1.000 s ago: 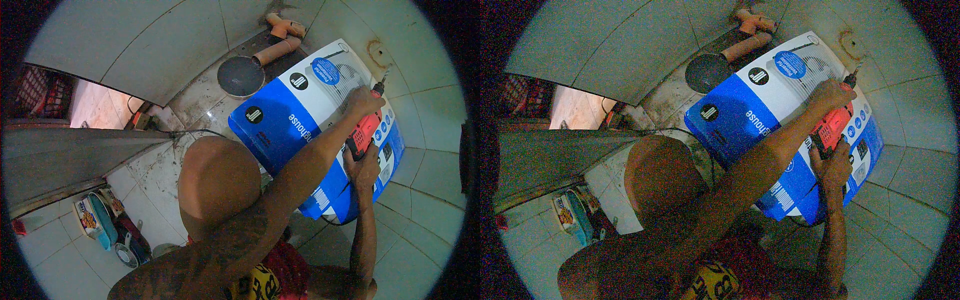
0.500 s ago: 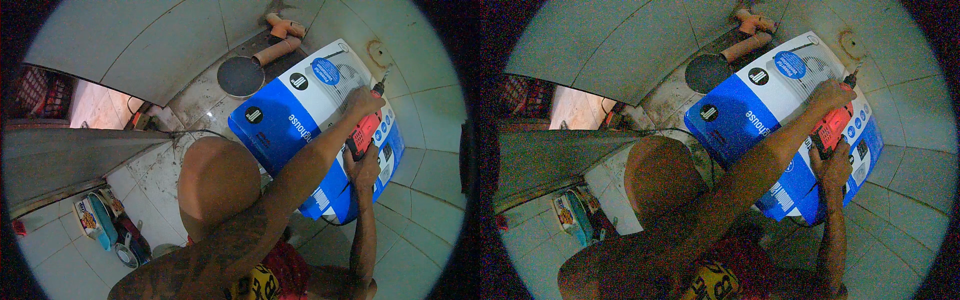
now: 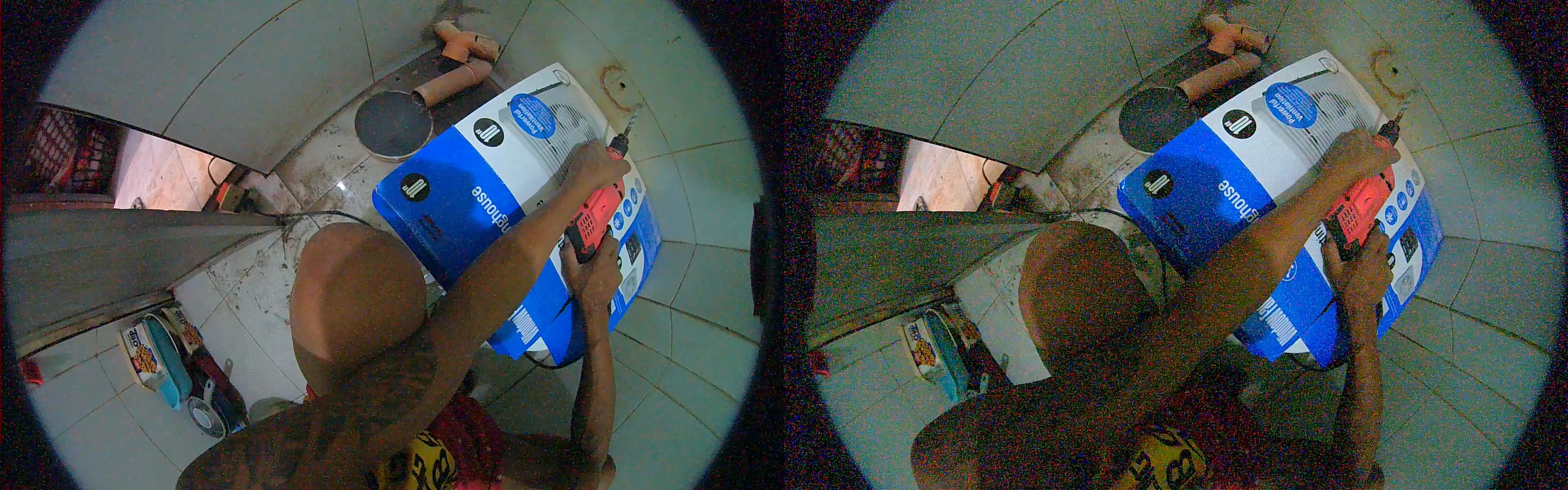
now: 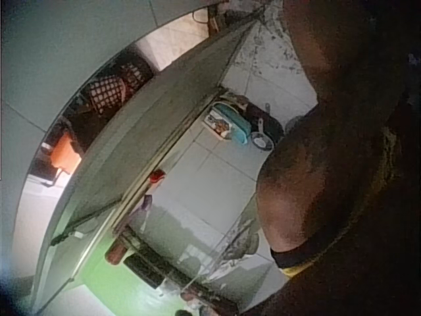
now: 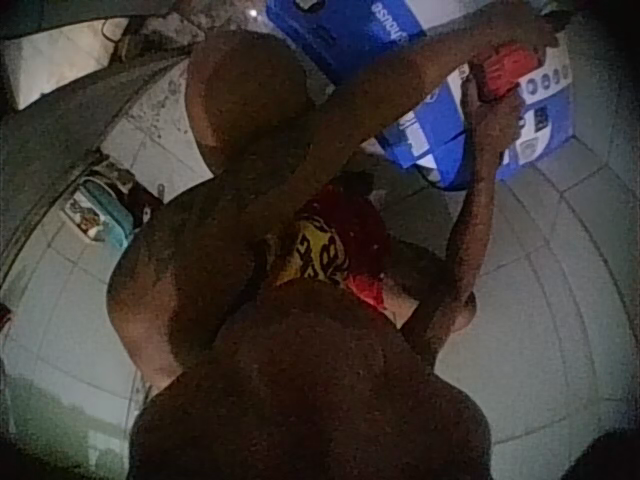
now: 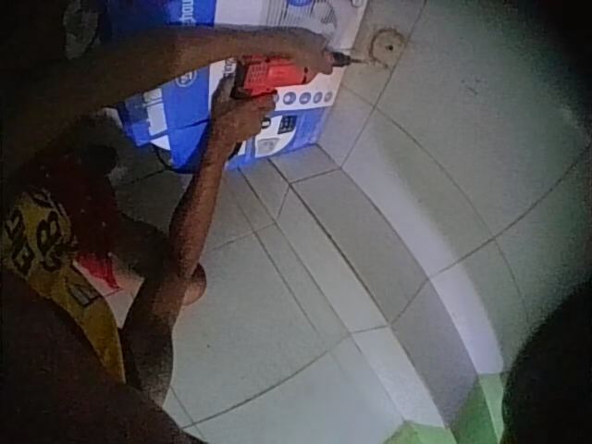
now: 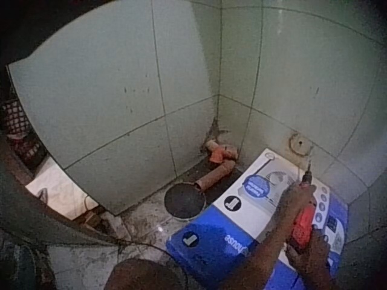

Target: The person drills into a tiled wall using an electric drill.

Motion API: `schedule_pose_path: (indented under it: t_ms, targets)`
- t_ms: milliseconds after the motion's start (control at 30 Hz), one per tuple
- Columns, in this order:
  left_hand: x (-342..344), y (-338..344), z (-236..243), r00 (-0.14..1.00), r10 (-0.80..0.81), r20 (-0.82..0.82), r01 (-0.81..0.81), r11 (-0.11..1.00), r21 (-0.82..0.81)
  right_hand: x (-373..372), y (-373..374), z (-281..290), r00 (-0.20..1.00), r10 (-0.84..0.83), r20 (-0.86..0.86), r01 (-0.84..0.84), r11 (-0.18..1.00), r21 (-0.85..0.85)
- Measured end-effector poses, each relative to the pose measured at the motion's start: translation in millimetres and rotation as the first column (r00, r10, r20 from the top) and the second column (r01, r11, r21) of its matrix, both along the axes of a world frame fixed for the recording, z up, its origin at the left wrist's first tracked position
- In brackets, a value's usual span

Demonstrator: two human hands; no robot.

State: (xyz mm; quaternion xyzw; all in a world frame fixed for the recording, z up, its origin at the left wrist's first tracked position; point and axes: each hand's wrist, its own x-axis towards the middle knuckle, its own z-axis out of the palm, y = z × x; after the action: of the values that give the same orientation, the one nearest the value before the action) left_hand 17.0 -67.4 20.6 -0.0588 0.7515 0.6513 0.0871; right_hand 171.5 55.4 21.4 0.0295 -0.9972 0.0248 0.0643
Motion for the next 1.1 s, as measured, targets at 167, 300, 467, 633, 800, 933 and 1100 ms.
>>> schedule_pose_path:
  t_ms: [167, 300, 467, 633, 800, 933, 1100]
  targets:
    - [-0.3, -2.8, -3.0, 1.0, 0.025, 0.002, -0.025, 1.0, -0.011, -1.2, 0.2, -5.2, 0.999, 0.031, -0.025, -0.031, 0.999, -0.017]
    - [1.6, 0.3, 1.0, 0.999, 0.034, 0.002, -0.034, 0.999, 0.004, -1.6, 4.7, -2.6, 1.0, 0.025, -0.012, -0.025, 1.0, -0.001]
    - [4.2, -3.2, 1.6, 1.0, 0.008, 0.016, -0.008, 1.0, 0.016, -0.6, 4.0, -3.9, 1.0, 0.021, 0.001, -0.021, 1.0, -0.011]
    - [3.6, -2.9, 2.0, 1.0, -0.001, 0.002, 0.001, 1.0, 0.029, -0.3, 3.0, -1.6, 1.0, 0.018, 0.003, -0.018, 1.0, -0.004]
    - [4.8, 1.4, 2.2, 0.996, 0.093, 0.006, -0.093, 0.994, 0.051, 0.1, 1.7, -1.4, 1.0, 0.026, -0.012, -0.026, 1.0, -0.016]
    - [4.1, 1.0, 2.6, 0.994, 0.109, 0.003, -0.109, 0.994, 0.023, 0.2, -1.0, -0.9, 1.0, 0.02, -0.018, -0.02, 1.0, -0.01]
    - [7.1, 1.5, 5.2, 0.994, 0.108, 0.011, -0.108, 0.994, 0.026, 0.2, 3.3, -2.5, 1.0, 0.017, -0.015, -0.018, 1.0, -0.006]
